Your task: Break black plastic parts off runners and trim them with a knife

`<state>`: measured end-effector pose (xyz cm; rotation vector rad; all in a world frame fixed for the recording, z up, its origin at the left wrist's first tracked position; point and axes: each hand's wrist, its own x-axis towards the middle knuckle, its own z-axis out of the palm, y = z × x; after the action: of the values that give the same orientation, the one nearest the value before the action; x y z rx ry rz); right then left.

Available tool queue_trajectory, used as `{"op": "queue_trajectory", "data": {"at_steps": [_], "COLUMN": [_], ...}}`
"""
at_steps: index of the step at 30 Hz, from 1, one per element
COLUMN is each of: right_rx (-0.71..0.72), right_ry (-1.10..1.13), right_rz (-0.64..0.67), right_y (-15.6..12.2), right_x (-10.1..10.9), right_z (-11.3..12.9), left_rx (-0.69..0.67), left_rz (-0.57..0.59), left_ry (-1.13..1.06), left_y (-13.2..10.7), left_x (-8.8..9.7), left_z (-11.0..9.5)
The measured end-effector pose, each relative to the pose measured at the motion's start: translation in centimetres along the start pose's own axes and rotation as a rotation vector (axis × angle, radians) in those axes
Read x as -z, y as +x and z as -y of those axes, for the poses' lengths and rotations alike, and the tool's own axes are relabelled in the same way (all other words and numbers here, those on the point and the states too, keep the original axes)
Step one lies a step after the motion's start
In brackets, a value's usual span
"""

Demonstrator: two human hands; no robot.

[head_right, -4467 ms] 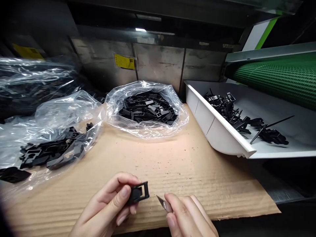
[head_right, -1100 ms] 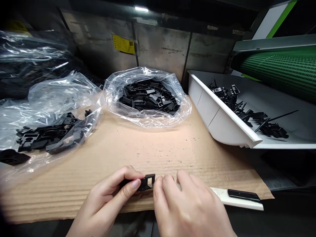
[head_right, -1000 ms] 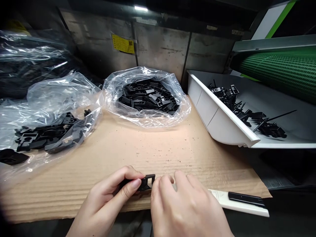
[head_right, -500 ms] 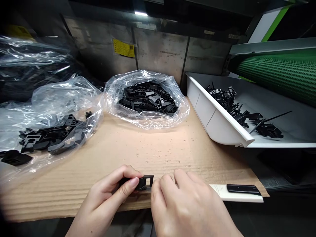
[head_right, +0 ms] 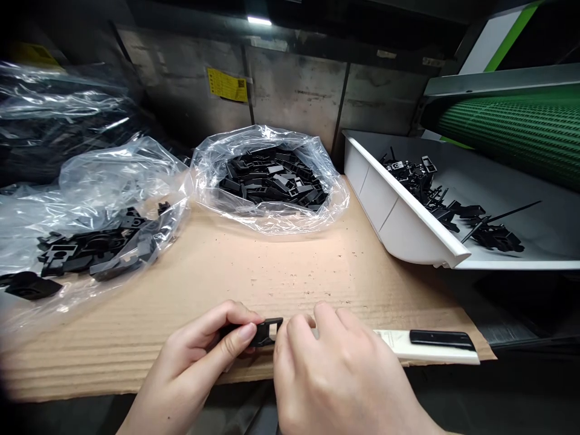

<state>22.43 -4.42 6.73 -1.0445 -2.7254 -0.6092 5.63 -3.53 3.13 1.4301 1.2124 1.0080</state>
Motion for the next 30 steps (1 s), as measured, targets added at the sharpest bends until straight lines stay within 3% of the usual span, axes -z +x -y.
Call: {"op": "queue_trajectory", "data": {"at_steps": [5,9,13,16,18,20,23,26,28,30], "right_rx": [0.014,-0.056,-0.36,-0.577,-0.641,-0.654,-0.573,-0.409,-0.31,-0.267], "right_ry": [-0.011,0.195,0.608,0.982,1.096,1.015,0.684,0.397,0.327,0.355], "right_rz": [0.033,0.078,-0.036,-0.067,-0.127,-0.296,-0.538,-0.57,-0.572,-0.579], "right_y": [0.2,-0.9,-2.0,-1.7,-1.1,-0.7,-0.6,-0.8,-0.8,-0.8], "right_x": [0.4,1.0,0.3,-0.9,-1.5,-1.9,-2.4,-3.0,-3.3,-3.4], "right_z": [-0.1,-1.2,-1.4,-0.1,1.2,2.4,3.8,4.3,4.4,4.4], "left_rx": [-0.004,-0.014,-0.037,-0.111,-0.104,-0.011,0.123,0.144,0.154,0.158], "left_rz": [-0.007,-0.01,-0.037,-0.049,-0.06,-0.06,0.067,0.237,0.246,0.183], "left_ry": [0.034,0.026,-0.074,-0.219,-0.302,-0.373,-0.468,-0.577,-0.625,-0.633], "left_y": [0.0,-0.1,-0.2,-0.4,-0.4,-0.4,0.1,0.4,0.5,0.4], "left_x": [-0.2,-0.1,0.1,0.1,0.0,0.1,0.5,1.0,1.2,1.1], "left_z": [0.1,0.1,0.0,0.1,0.2,0.2,0.1,0.1,0.2,0.3]}}
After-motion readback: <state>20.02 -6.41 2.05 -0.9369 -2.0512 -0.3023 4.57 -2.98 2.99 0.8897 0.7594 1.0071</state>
